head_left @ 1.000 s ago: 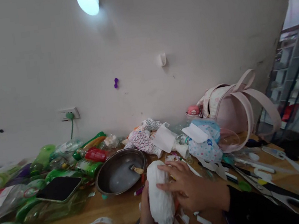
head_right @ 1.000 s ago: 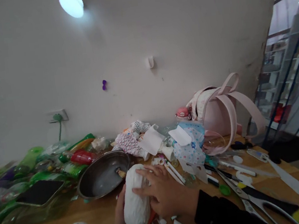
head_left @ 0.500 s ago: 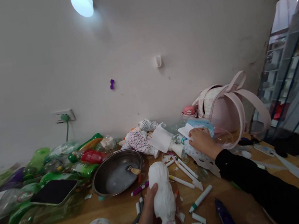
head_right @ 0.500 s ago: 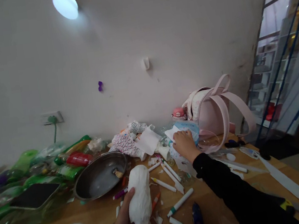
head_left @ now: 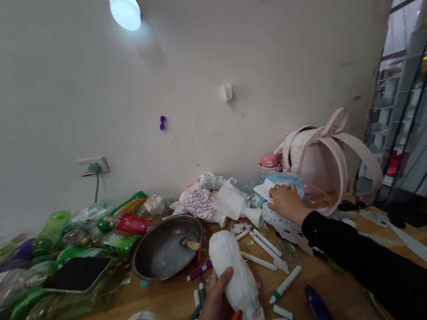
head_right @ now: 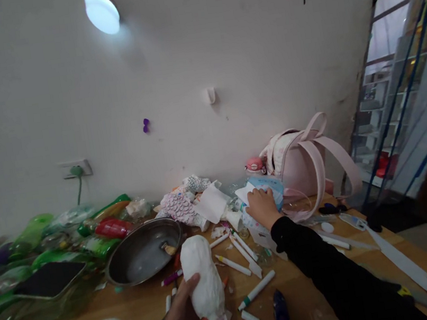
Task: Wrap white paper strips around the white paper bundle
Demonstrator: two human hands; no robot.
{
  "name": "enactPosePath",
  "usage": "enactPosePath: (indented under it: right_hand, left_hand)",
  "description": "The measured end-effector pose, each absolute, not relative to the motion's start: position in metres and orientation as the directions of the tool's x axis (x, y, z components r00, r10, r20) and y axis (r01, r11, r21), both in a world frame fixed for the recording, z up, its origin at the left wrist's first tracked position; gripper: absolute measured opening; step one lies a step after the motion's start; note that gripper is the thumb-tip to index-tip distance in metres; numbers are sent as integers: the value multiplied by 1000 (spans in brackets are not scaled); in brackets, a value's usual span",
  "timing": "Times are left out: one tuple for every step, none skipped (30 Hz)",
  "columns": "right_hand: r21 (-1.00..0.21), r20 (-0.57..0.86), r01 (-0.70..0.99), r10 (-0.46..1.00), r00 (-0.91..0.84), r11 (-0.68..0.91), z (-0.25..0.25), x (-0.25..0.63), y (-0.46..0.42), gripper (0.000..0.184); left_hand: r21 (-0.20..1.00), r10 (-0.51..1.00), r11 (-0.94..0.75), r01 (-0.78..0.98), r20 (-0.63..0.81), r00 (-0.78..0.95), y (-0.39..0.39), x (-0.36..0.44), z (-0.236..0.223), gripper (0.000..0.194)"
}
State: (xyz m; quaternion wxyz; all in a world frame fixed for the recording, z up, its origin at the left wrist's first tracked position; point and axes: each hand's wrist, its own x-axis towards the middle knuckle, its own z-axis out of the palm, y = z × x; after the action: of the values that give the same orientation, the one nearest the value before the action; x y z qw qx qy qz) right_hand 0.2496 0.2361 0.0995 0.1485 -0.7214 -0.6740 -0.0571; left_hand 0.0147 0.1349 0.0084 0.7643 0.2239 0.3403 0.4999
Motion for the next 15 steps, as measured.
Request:
enactPosePath:
  right_hand:
    - [-152, 259, 986, 961, 102, -64, 101, 249, 238, 18]
    - [-182, 233, 980, 965, 121, -79, 103, 249, 240, 17]
    - [-227, 206, 970, 970, 132, -84, 105, 249, 244, 18]
    - [-282, 177, 956, 976, 128, -75, 108, 250, 247, 20]
    - [-345, 149, 937, 983, 111, -53, 110, 251, 251, 21]
    - [-412, 122, 911, 989, 83, -26, 111, 251, 253, 22]
    - [-479, 97, 878, 994, 52, 1, 112, 250, 254, 23]
    - [-542, 75, 840, 997, 22, 22, 111, 248, 254, 24]
    - [-599, 53, 800, 999, -3, 35, 109, 246, 252, 24]
    - [-650, 29, 759, 999, -30, 42, 107, 241, 248, 24]
    - [-693, 2, 719, 998, -65, 48, 104, 236, 243, 23]
    - [-730, -30, 682, 994, -107, 51, 100, 229, 237, 22]
    - [-759, -65, 649, 985, -158, 54, 97, 222, 231, 21]
    - [-779, -98, 624, 972, -213, 58, 93, 214, 224, 19]
    - [-794, -128, 604, 955, -268, 63, 90, 205, 217, 18]
  left_hand:
    - [679, 914, 405, -612, -299, 274, 135, 15, 8, 59]
    - [676, 913, 408, -614, -299, 277, 136, 15, 8, 59]
    - [672, 912, 410, -617, -298, 282, 136, 15, 7, 60]
    - [667, 912, 409, -623, -294, 285, 136, 15, 7, 60]
    - [660, 912, 410, -629, -291, 288, 137, 14, 6, 60]
    - [652, 912, 411, -637, -292, 290, 137, 14, 6, 59]
    - [641, 909, 417, -645, -296, 293, 137, 13, 6, 55]
    - [628, 905, 424, -652, -303, 298, 136, 12, 6, 49]
    - [613, 902, 431, -662, -308, 303, 136, 11, 7, 40]
    - [599, 901, 433, -673, -309, 305, 136, 9, 8, 32]
    - [585, 903, 429, -688, -307, 301, 135, 8, 10, 25]
    - [575, 909, 414, -706, -300, 289, 135, 6, 11, 20]
    - [562, 917, 395, -727, -289, 276, 135, 4, 13, 18]
    - [538, 922, 383, -751, -273, 275, 135, 3, 14, 16]
    - [507, 923, 382, -773, -257, 287, 135, 1, 14, 14]
